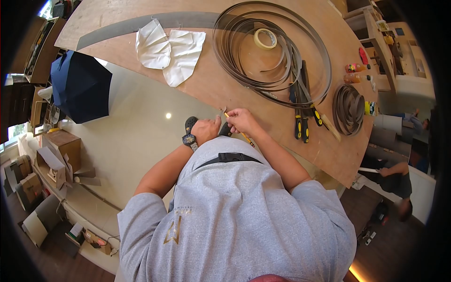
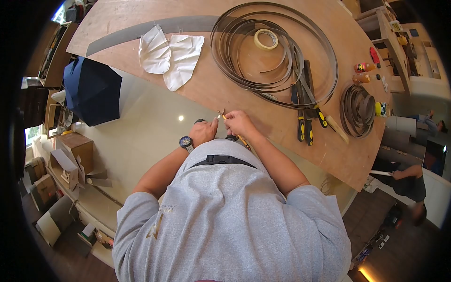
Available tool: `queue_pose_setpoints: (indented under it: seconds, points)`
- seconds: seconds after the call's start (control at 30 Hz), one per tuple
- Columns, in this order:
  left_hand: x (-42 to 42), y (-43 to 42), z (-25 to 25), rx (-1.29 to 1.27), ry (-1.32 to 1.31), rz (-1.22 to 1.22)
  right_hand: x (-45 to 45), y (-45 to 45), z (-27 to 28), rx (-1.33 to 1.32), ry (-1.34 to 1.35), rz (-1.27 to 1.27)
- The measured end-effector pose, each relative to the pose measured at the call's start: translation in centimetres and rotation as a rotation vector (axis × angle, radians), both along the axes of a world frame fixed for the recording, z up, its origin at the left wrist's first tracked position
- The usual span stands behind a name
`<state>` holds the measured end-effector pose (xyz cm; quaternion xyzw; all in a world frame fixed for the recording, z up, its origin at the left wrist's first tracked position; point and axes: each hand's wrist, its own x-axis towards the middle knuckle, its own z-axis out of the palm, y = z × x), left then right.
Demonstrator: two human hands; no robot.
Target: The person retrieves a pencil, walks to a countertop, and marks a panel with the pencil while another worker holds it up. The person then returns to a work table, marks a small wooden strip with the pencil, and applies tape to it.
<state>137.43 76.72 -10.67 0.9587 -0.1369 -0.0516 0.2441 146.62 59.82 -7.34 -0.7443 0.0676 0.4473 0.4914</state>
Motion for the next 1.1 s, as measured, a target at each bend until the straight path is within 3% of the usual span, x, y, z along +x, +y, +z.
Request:
queue_pose_setpoints:
  seconds: [0.77, 1.1]
  points:
    - [-0.23, -0.15, -0.39, -0.034, -0.026, -0.017, -0.09, 0.18, -0.03, -0.032, 0.030, -0.069]
    - [-0.32, -0.14, -0.59, 0.001, -0.135, -0.047, -0.48, -0.24, -0.52, -0.071, -0.107, 0.019]
